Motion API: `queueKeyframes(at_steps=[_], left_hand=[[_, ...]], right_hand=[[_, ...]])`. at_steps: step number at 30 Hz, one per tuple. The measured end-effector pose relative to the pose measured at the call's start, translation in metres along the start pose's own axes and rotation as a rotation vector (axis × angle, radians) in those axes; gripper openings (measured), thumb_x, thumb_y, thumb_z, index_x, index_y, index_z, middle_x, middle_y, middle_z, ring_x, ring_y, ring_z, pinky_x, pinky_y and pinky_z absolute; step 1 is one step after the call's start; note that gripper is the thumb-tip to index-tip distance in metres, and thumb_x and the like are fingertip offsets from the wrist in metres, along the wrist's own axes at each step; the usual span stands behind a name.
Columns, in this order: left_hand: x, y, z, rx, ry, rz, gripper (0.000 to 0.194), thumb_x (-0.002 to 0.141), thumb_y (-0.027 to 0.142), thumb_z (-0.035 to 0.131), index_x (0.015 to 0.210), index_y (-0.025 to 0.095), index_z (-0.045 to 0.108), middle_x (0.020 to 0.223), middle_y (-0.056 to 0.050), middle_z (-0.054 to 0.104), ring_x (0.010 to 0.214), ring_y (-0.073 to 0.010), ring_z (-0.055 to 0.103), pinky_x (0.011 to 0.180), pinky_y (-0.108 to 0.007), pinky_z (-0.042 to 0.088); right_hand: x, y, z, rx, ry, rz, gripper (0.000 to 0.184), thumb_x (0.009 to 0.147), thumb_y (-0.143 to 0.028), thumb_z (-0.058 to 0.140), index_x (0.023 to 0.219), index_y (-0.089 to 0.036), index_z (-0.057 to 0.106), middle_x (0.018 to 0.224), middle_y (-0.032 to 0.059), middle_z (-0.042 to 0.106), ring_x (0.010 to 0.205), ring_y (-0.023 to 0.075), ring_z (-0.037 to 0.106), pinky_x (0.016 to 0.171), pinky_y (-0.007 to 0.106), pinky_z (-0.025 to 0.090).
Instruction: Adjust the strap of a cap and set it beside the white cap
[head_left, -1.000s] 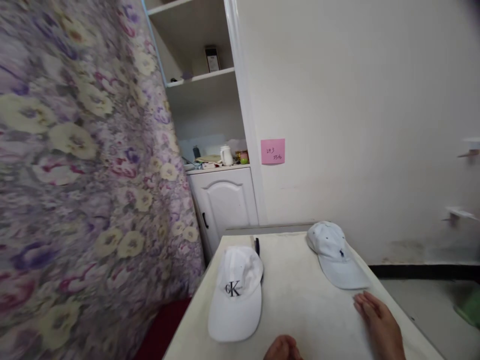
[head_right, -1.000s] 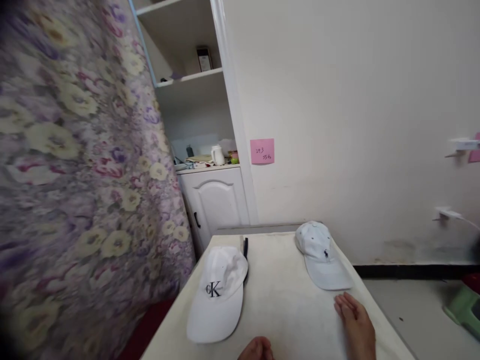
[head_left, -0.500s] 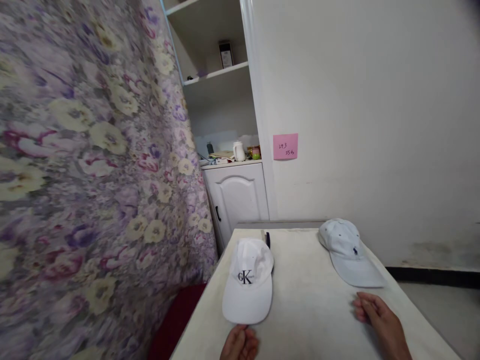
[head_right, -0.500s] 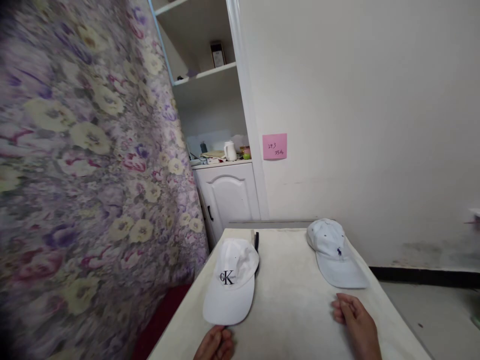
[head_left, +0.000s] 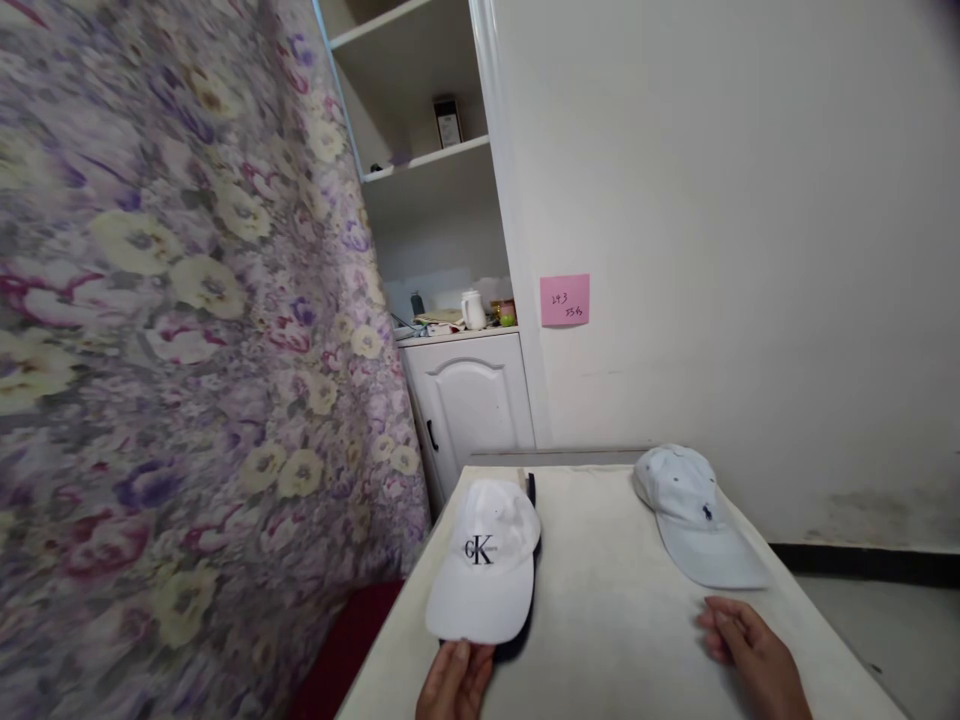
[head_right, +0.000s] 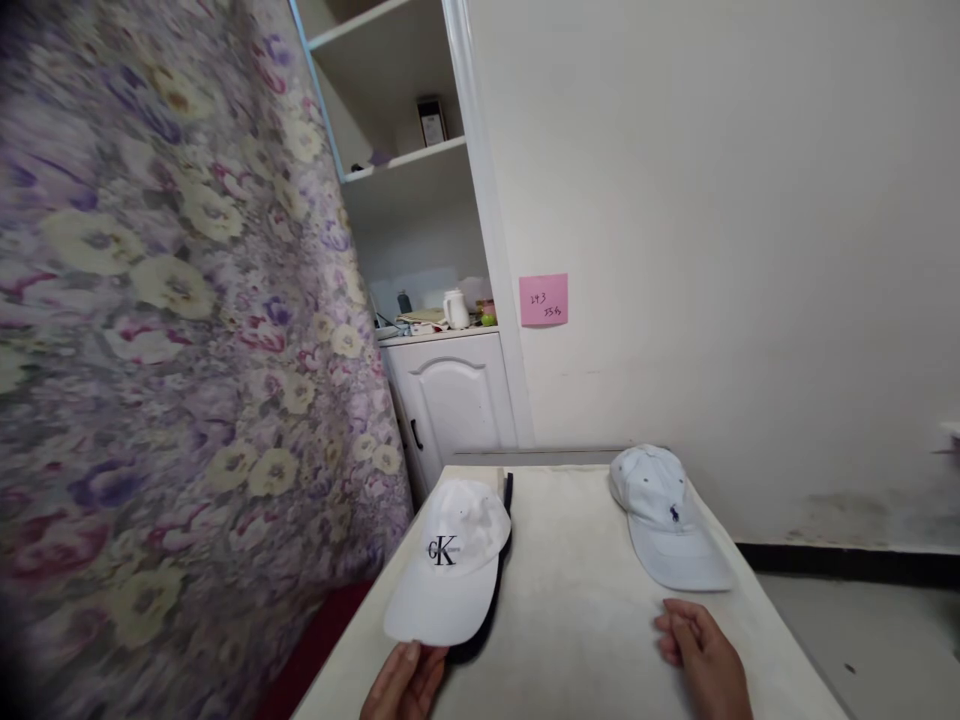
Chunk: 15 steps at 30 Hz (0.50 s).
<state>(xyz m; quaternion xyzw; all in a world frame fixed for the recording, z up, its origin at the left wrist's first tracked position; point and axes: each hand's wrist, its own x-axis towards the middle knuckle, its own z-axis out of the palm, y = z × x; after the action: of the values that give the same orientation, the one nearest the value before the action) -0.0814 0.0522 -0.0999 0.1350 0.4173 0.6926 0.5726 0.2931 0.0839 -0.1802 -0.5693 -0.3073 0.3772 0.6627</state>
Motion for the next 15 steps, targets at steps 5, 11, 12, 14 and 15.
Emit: queueKeyframes(at_steps=[5,11,12,14,15], left_hand=[[0.001,0.01,0.024,-0.016,-0.036,-0.032,0.023,0.076,0.009,0.076,0.097,0.015,0.067,0.087,-0.007,0.08,0.074,-0.0221,0.076,0.068,-0.032,0.063],[0.008,0.027,0.054,-0.027,-0.06,0.054,0.019,0.08,0.001,0.067,0.096,0.013,0.068,0.087,-0.007,0.08,0.074,-0.0181,0.076,0.063,-0.024,0.061],[0.009,0.029,0.059,-0.032,-0.07,0.073,0.019,0.08,0.001,0.067,0.095,0.013,0.068,0.087,-0.007,0.08,0.075,-0.0178,0.076,0.064,-0.024,0.061],[0.008,0.032,0.068,-0.04,-0.093,0.103,0.02,0.078,0.002,0.07,0.094,0.015,0.069,0.09,-0.005,0.08,0.077,-0.0174,0.076,0.065,-0.024,0.061],[0.006,0.032,0.072,-0.039,-0.106,0.11,0.022,0.076,0.003,0.073,0.094,0.016,0.069,0.093,-0.005,0.08,0.078,-0.0176,0.076,0.063,-0.024,0.061]], right_hand=[[0.0,-0.001,0.003,0.0,-0.019,0.004,0.045,0.059,-0.052,0.076,0.087,-0.017,0.07,0.066,0.0034,0.077,0.051,0.0175,0.065,0.052,0.03,0.056],[-0.005,-0.014,0.006,0.032,-0.021,0.044,0.043,0.054,-0.05,0.079,0.081,-0.017,0.071,0.063,0.004,0.076,0.05,0.0183,0.065,0.051,0.03,0.055],[-0.006,-0.017,0.007,0.044,-0.027,0.052,0.042,0.054,-0.049,0.08,0.08,-0.018,0.071,0.063,0.0035,0.076,0.049,0.0181,0.064,0.05,0.03,0.055],[-0.007,-0.021,0.008,0.073,-0.049,0.07,0.042,0.053,-0.05,0.082,0.079,-0.018,0.071,0.063,0.0028,0.076,0.049,0.018,0.064,0.05,0.03,0.055],[-0.007,-0.023,0.009,0.091,-0.066,0.08,0.043,0.054,-0.051,0.083,0.08,-0.018,0.072,0.063,0.0027,0.076,0.05,0.0181,0.064,0.051,0.03,0.055]])
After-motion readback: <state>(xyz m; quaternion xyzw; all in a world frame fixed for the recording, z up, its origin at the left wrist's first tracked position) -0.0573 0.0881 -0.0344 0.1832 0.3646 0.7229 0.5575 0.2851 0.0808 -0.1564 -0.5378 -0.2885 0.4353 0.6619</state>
